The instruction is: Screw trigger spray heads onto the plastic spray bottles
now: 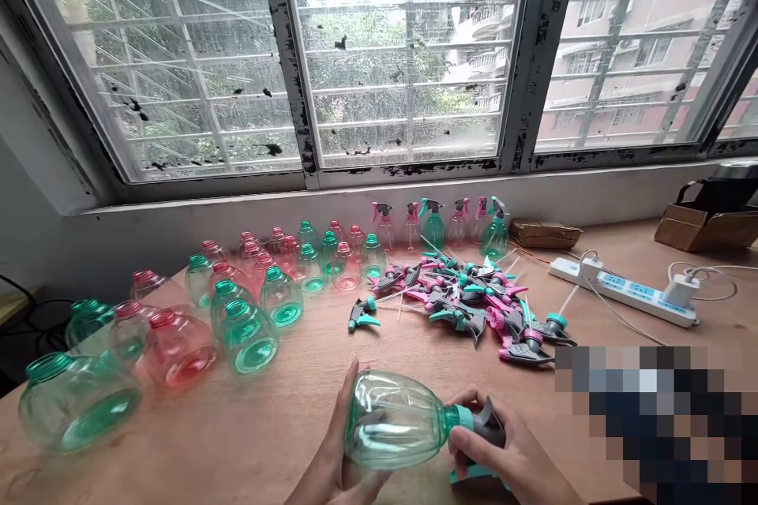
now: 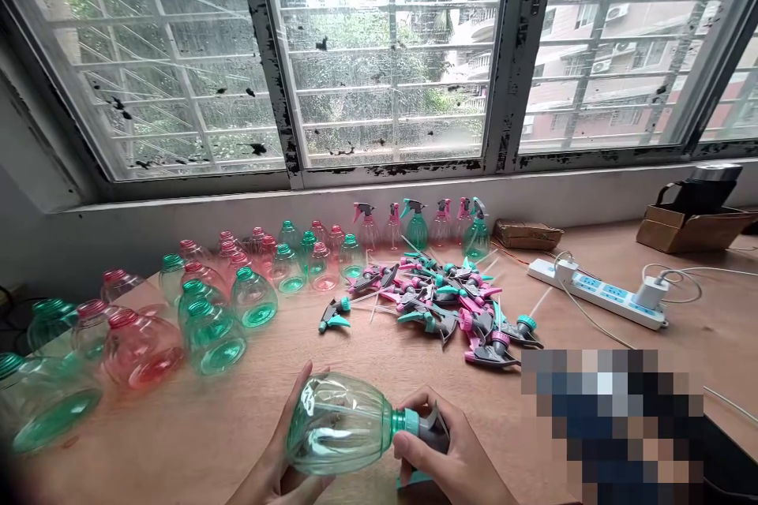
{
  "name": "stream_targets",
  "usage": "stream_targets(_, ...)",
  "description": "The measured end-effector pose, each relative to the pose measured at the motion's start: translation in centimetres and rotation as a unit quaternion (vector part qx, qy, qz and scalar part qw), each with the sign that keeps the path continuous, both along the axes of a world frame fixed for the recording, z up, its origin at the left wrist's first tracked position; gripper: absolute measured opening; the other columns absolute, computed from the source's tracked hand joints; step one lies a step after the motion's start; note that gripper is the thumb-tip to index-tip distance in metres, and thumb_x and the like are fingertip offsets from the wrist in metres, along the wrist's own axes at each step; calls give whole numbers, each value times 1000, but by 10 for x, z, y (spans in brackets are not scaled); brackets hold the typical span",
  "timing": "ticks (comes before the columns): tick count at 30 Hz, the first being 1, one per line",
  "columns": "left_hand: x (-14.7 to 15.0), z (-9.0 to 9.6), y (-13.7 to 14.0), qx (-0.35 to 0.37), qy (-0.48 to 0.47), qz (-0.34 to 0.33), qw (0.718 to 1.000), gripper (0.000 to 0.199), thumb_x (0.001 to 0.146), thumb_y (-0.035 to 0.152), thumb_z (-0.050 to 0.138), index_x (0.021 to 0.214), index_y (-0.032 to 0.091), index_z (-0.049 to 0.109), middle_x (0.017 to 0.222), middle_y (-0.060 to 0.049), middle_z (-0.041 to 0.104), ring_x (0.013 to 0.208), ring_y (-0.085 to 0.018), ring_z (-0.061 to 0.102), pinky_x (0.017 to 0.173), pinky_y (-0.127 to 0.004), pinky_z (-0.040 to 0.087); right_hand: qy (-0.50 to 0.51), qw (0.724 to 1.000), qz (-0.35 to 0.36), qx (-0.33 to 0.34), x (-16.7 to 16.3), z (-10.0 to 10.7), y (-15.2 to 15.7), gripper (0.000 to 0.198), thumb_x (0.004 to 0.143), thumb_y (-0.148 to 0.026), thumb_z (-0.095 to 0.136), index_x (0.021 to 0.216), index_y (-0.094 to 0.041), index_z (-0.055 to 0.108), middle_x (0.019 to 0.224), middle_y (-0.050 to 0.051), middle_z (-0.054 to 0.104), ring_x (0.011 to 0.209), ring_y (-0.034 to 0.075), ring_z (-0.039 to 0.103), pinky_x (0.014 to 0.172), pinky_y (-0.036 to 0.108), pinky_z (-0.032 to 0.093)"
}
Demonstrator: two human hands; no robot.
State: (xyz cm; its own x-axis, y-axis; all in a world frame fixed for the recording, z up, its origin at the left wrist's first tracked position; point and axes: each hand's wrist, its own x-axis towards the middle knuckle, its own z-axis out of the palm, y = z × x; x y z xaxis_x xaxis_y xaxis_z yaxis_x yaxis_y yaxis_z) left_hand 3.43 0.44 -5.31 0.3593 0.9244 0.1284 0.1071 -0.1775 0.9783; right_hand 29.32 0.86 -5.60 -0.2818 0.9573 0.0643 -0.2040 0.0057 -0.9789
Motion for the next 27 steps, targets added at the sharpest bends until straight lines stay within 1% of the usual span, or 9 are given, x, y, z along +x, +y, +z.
stream_targets(4,-1,-1,0,0,-12,-7,1000,110,84,55,72,160,31,-4,169,-6,16,151,-34,28,127,-44,12,-16,1000,1,11,0,1,1,36,82,-45,78,94,-16,62,68,-1,68,57,16,66,58,27,49)
stream_targets(8,-3,-3,2,-20,-46,-15,999,107,82,55,73,160,26,6,170,-9,13,154,-34,17,127,-45,12,-18,1000,5,7,0,5,0,38,79,-46,81,93,-16,63,68,-2,66,56,15,66,57,26,50)
stream_targets(11,-4,-5,4,-12,-51,-10,999,107,80,51,77,160,28,10,169,-9,18,152,-35,24,126,-46,15,-5,1000,4,2,0,4,0,37,81,-47,79,94,-17,62,70,-1,69,58,16,67,57,27,50)
stream_targets(14,-5,-3,5,-19,-42,-23,999,106,84,50,74,160,31,2,159,-10,38,141,-33,45,122,-44,27,4,1000,2,2,0,-1,2,37,82,-49,76,93,-17,61,72,2,72,59,17,68,59,29,51)
stream_targets(16,-6,-1,4,-24,-31,-24,999,104,88,49,70,160,30,-2,151,-11,49,136,-31,51,120,-41,32,3,1000,0,3,0,-2,2,38,81,-50,76,92,-17,61,70,1,71,58,18,67,58,29,50)
stream_targets(19,-4,2,2,-28,-30,-13,999,114,82,50,76,160,28,-4,155,-11,44,141,-33,44,121,-41,29,-5,1000,-2,4,-1,-2,2,38,80,-49,78,93,-18,61,67,-1,69,56,18,66,56,28,49)
stream_targets(22,-2,5,0,-54,-45,-23,997,123,74,58,80,160,23,0,159,-15,38,145,-37,38,122,-44,28,-14,1000,-4,3,-1,0,1,40,78,-50,79,94,-18,61,64,-3,66,54,17,65,56,28,50)
stream_targets(24,-1,8,0,-62,-50,-35,996,119,74,67,74,160,20,6,158,-17,40,144,-39,38,121,-47,29,-17,1000,-7,-2,-1,1,0,41,77,-51,79,94,-19,60,63,-3,64,54,17,65,55,28,51)
stream_targets(27,-5,14,1,-54,-40,-48,997,108,79,71,65,160,23,12,157,-14,43,146,-38,35,122,-47,24,-14,1000,-5,-13,2,2,-1,42,77,-52,79,94,-19,60,64,-4,64,55,16,65,53,27,50)
